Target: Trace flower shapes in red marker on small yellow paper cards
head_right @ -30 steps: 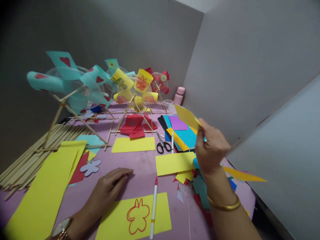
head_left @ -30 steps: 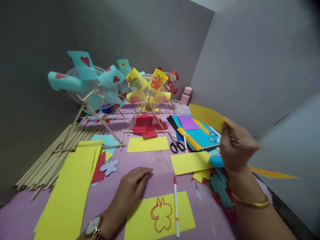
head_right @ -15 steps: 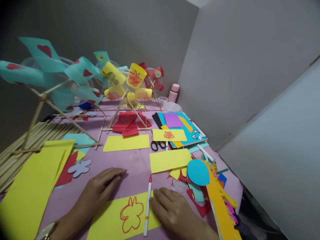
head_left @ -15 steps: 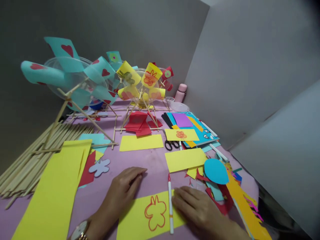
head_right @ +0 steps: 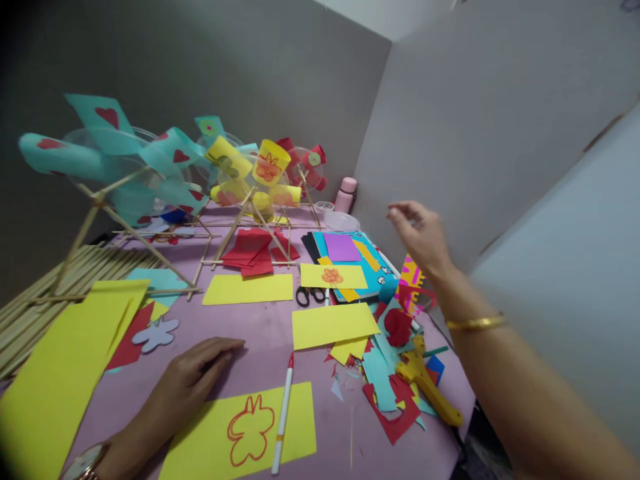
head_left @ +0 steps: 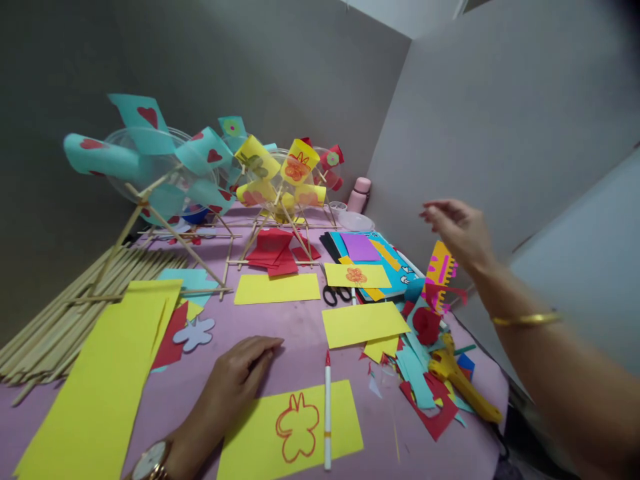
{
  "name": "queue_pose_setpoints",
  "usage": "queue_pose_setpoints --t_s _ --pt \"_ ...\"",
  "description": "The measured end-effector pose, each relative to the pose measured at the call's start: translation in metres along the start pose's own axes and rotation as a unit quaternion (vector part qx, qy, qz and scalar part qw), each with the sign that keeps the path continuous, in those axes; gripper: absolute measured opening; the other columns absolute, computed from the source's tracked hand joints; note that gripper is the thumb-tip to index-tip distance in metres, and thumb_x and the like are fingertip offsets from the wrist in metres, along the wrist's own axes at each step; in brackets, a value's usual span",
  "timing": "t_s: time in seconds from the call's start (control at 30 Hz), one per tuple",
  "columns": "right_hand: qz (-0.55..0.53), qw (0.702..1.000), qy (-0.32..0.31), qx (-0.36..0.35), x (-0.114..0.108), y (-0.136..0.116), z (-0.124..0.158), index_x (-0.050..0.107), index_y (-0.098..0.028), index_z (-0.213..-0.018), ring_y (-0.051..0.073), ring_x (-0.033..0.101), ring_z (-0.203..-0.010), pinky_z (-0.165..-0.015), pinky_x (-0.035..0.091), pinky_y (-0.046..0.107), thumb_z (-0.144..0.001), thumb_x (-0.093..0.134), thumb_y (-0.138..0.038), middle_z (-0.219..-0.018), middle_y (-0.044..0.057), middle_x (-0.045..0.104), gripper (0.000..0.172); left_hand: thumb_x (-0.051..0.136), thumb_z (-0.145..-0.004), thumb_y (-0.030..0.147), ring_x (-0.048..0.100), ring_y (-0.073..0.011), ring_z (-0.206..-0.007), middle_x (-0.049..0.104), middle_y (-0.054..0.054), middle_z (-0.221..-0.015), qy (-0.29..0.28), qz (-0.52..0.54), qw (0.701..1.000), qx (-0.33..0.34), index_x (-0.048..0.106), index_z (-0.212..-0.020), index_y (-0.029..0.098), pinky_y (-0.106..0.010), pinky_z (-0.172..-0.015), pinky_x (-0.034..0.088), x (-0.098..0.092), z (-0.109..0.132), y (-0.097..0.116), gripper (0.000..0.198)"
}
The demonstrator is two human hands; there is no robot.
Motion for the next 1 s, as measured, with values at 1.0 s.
queue_pose_setpoints --t_s 1.0 --pt "-0.414 0.780 -0.175 0.436 0.089 -0.027 0.049 0.063 -0.014 -0.098 0.019 0.068 -0.070 -0.063 0.057 0.034 -0.086 0.064 -0.029 -0.090 0.008 0.071 0.020 0.045 -0.089 0.025 0.068 -0.0168 -0.083 0.072 -0.003 -0.091 -0.001 0.011 1.000 0.005 0.067 -0.097 0.023 -0.028 -0.074 0.056 -0.001 0.002 0.000 0.023"
Point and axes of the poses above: each hand's wrist, its own z-axis away from the middle knuckle, its own x-axis out of the palm, y = z × x, the point moved 1 cm from there along -z, towards the middle knuckle
